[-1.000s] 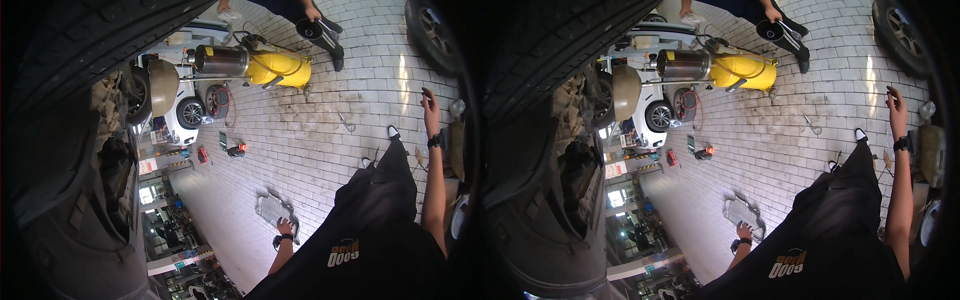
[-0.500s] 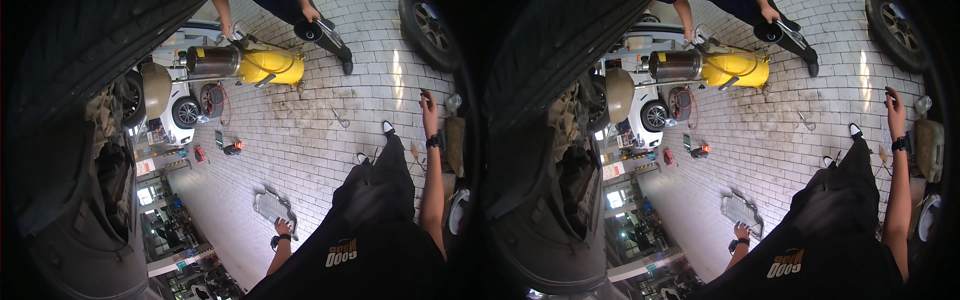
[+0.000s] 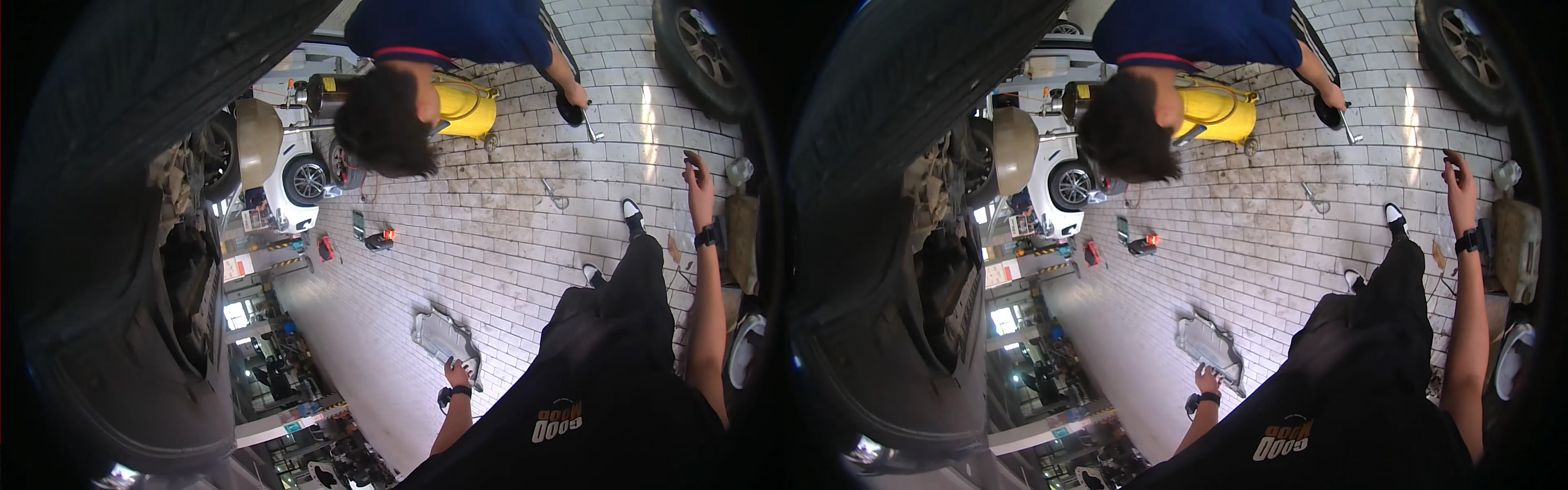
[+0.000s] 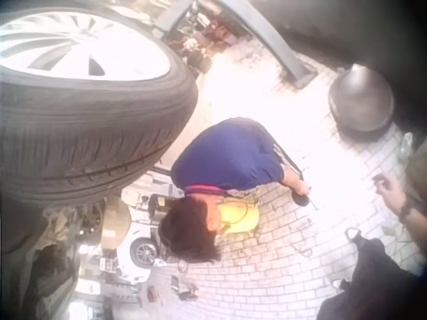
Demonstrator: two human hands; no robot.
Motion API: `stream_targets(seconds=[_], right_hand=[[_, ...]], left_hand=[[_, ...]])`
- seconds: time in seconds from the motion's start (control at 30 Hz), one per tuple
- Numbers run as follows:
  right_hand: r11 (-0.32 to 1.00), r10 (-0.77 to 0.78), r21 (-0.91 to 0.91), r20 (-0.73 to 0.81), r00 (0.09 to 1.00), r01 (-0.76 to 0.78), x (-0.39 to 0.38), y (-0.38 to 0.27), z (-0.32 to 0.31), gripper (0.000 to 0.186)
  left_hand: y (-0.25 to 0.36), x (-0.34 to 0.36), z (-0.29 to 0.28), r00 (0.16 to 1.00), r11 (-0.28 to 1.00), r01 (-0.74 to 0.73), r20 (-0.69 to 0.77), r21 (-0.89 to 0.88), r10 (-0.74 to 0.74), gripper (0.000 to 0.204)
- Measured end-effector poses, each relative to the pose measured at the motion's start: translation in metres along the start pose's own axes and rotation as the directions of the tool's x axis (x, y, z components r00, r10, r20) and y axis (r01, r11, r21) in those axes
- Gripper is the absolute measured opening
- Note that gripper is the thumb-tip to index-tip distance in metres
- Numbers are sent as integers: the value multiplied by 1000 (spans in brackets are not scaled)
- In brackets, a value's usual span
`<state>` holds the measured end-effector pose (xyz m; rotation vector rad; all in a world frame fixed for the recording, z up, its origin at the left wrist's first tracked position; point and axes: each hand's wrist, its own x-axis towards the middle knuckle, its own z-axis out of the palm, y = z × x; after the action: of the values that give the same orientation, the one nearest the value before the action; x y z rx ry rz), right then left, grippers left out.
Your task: Inspecting vehicle tires and assisting with an oil change procedure in a service bay.
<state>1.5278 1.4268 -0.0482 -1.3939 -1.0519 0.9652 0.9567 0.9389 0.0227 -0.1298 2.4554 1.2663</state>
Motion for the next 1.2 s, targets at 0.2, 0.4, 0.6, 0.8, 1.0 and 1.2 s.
stream_targets(seconds=[0.2, 0.4, 0.6, 0.8, 1.0, 1.2], right_hand=[[998, -69, -9, -33, 997, 69, -36, -15, -8, 28], [992, -111, -63, -45, 993, 108, -101, -26, -10, 25], [974, -145, -175, 23, 989, 146, -199, -52, -13, 23], [983, -117, -146, -55, 992, 108, -235, -27, -52, 24], [984, -140, -123, -87, 986, 129, -195, -50, -59, 24], [968, -248, 13, -109, 963, 250, -123, -100, -51, 26]], left_hand=[[-23, -8, -1, 999, 1000, -2, 38, -16, 2, 42], [-98, 27, -32, 995, 994, 36, 100, -101, -26, 44], [-226, 36, -79, 968, 919, 230, 176, -320, -181, 43], [-290, -3, -99, 927, 917, 369, 134, -150, -350, 39], [-299, 21, -137, 968, 945, 248, 84, -215, -235, 38], [-184, 81, -172, 989, 895, -99, 52, -436, 135, 41]])
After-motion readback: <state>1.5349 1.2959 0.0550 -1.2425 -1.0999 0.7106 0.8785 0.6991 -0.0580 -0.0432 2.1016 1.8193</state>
